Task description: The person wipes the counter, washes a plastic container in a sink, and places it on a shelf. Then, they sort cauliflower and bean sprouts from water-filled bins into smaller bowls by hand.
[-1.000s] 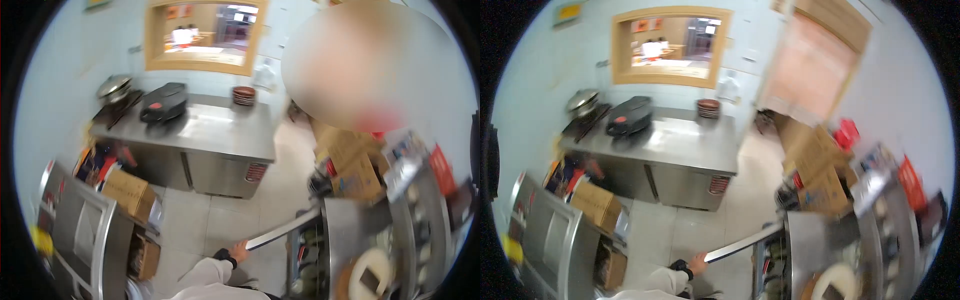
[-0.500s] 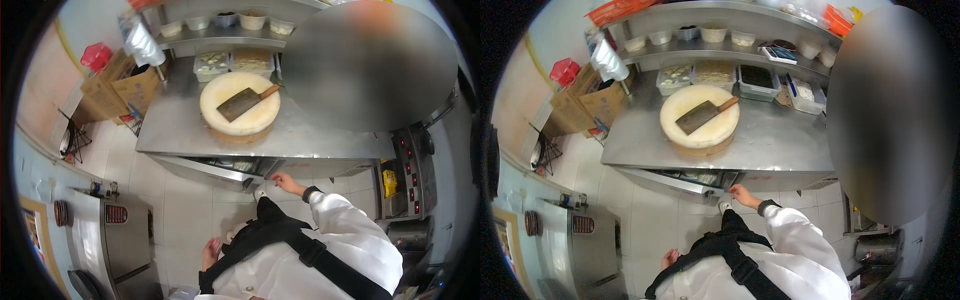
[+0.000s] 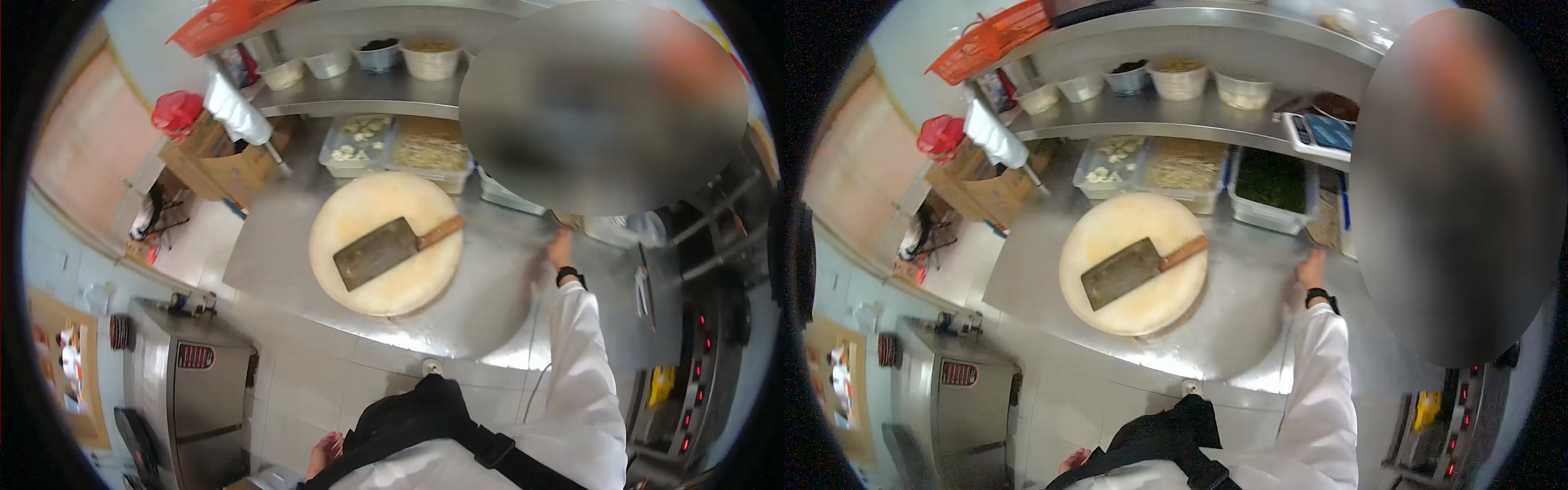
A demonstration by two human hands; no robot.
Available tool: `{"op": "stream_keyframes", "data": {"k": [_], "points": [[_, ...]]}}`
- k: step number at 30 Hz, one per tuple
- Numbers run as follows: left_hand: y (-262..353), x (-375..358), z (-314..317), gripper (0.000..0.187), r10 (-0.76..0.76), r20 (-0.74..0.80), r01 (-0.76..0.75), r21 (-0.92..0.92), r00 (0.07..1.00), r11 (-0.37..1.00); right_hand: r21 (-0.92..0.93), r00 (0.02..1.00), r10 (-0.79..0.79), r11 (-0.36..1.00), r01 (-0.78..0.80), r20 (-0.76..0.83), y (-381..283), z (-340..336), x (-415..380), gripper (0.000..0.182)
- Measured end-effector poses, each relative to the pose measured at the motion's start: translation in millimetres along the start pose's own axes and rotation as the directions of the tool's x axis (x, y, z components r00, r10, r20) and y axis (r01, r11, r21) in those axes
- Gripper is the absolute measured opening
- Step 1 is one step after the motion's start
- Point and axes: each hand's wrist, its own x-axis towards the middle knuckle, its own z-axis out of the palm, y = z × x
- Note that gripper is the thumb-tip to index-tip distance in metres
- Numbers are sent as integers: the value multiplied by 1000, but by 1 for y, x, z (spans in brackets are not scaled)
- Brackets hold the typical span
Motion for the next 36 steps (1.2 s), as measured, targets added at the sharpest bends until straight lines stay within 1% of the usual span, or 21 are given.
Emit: {"op": "stream_keyframes", "data": {"k": [2, 4, 7, 8, 9, 11, 13, 15, 17, 18, 20, 24, 25, 26, 27, 28, 30, 33, 34, 35, 36], "points": [[-5, -17, 14, 29, 84, -188, -88, -14, 979, 996, -48, 984, 156, 987, -153, 80, -7, -8, 41, 45], [-9, -21, 7, 34, 141, -98, -138, 31, 985, 990, -129, 975, 202, 973, -190, 95, -4, 0, 70, 45], [-1, -26, 28, 51, 28, -98, -22, 62, 995, 998, -292, 952, 186, 950, -112, 242, 29, 41, 109, 47], [2, -33, 32, 57, -25, -104, 33, 78, 994, 996, -235, 986, 61, 972, -23, 157, 48, 62, 111, 43], [4, -42, 33, 64, -84, -114, 95, 93, 990, 991, -202, 981, 98, 977, -63, 169, 39, 63, 108, 40], [12, -34, 39, 34, -87, -192, 85, -22, 977, 996, -190, 968, 130, 978, -89, 216, 22, 44, 82, 37], [15, -24, 49, 35, -78, -209, 73, -31, 975, 997, -123, 992, -86, 988, 97, 92, -8, 18, 34, 30], [44, -35, 91, 31, -67, -155, 62, -34, 986, 997, 57, 957, -186, 982, 178, 221, -12, -3, -31, 31], [50, -31, 100, 29, -12, -149, 6, -41, 989, 999, 114, 877, -155, 987, 115, 455, -3, -17, -90, 34], [57, -29, 102, 27, -7, -176, -2, -51, 984, 999, 109, 871, -168, 985, 133, 461, -18, -30, -107, 34], [65, -20, 92, 26, -21, -150, 12, -62, 989, 998, 180, 977, -204, 965, 190, 65, -57, -64, -134, 32], [98, -21, 73, 25, -17, -150, 18, 4, 989, 1000, 44, 972, -224, 974, 222, 70, -76, -16, -183, 26], [105, -19, 57, 26, 19, -121, -19, 0, 992, 1000, 657, 980, 66, 734, -175, 187, -81, 15, -210, 26], [112, -17, 40, 26, 25, -112, -24, 8, 993, 1000, 886, 875, 201, 58, -460, 441, -93, 30, -231, 25], [116, -15, 24, 26, 50, -119, -54, -24, 992, 998, 710, 955, -33, 677, -196, 295, -126, 25, -259, 28], [122, -12, 6, 25, 77, -122, -84, -56, 990, 995, 237, 903, -307, 941, 242, 299, -190, 13, -291, 32], [136, -6, -31, 25, 85, -118, -92, -58, 989, 994, 509, 895, -427, 803, 311, 126, -302, 9, -334, 26], [152, 2, -82, 25, 70, -230, -96, -107, 971, 990, 589, 799, -549, 739, 326, 247, -427, 41, -354, 26], [160, 6, -95, 24, 100, -214, -126, -113, 972, 985, 591, 770, -611, 695, 410, 185, -463, 57, -353, 28], [171, 11, -107, 24, 133, -200, -159, -119, 971, 980, 464, 716, -632, 750, 471, 295, -502, 67, -347, 35], [184, 14, -115, 24, 134, -186, -156, -109, 973, 982, 380, 722, -643, 753, 537, 256, -541, 73, -341, 39]]}}
